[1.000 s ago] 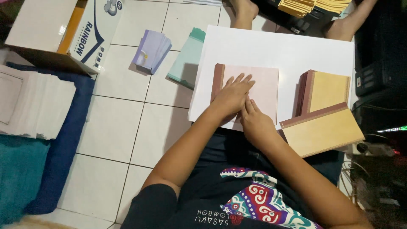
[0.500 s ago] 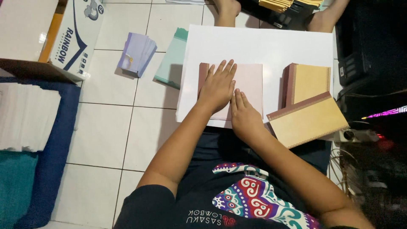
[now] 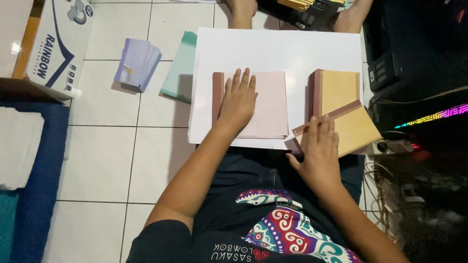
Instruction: Manually sorting and stacking paper booklets on a workspace on the floor.
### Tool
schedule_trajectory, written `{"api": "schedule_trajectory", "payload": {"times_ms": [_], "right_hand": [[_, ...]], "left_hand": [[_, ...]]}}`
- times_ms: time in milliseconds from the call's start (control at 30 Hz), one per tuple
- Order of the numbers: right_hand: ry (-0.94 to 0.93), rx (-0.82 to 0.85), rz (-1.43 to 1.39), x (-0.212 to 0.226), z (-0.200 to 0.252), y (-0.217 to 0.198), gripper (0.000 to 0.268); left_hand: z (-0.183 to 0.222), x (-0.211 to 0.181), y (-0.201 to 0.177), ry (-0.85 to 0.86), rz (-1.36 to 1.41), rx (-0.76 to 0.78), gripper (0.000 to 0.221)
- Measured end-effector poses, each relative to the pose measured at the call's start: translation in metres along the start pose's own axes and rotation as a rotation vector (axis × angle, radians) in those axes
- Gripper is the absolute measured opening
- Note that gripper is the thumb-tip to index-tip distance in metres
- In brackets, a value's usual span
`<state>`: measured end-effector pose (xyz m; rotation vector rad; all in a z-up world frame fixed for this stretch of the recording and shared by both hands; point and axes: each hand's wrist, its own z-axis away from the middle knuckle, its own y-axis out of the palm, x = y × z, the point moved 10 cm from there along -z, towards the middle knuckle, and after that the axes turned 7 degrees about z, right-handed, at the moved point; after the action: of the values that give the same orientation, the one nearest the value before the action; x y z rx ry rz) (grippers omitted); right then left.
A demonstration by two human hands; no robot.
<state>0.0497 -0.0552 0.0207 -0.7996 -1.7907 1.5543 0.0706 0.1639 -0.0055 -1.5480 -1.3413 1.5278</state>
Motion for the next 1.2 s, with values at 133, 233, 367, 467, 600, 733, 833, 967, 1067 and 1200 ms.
{"api": "schedule_trajectory", "payload": {"times_ms": [133,233,367,467,600,733,833,967,1067,1200], "right_hand": [[0.005,0.036,0.035,-0.018,0.006,0.007,0.100],[-0.045,0.060,-0.062,-0.022,0.009,-0.013,0.077],[-0.188,-0.258,-0.148,0.007,0.001,-0.076,0.065],[-0.426,-0.414,-0.308,0.056,-0.021,-0.082,0.059],[-0.676,-0.551,-0.360,0.111,-0.040,-0.044,0.052],[-0.635,-0.475,-0.425,0.105,-0.054,0.004,0.050],[-0.555,-0.257,-0.352,0.097,-0.064,0.033,0.065],[-0.372,-0.024,-0.609,0.078,-0.076,0.046,0.088],[-0.259,0.003,-0.792,0.058,-0.086,0.064,0.077],[-0.255,0.083,-0.985,0.045,-0.092,0.083,0.089]], "left_hand": [[0.010,-0.006,0.006,0.055,-0.082,-0.213,0.036],[0.018,0.002,-0.017,0.066,0.061,-0.371,0.019],[0.020,0.026,-0.016,-0.046,0.400,-0.388,0.012],[0.017,0.052,-0.004,-0.170,0.799,-0.404,0.032],[0.023,0.053,-0.013,-0.327,1.046,-0.325,0.088],[0.011,0.095,0.059,-0.332,0.948,-0.303,0.056],[0.019,0.060,-0.004,-0.222,0.941,-0.326,0.030],[0.020,0.065,-0.010,-0.319,0.955,-0.318,0.037],[0.022,0.055,-0.034,-0.281,0.925,-0.316,0.041],[0.027,0.008,-0.056,-0.138,0.927,-0.165,0.032]]}}
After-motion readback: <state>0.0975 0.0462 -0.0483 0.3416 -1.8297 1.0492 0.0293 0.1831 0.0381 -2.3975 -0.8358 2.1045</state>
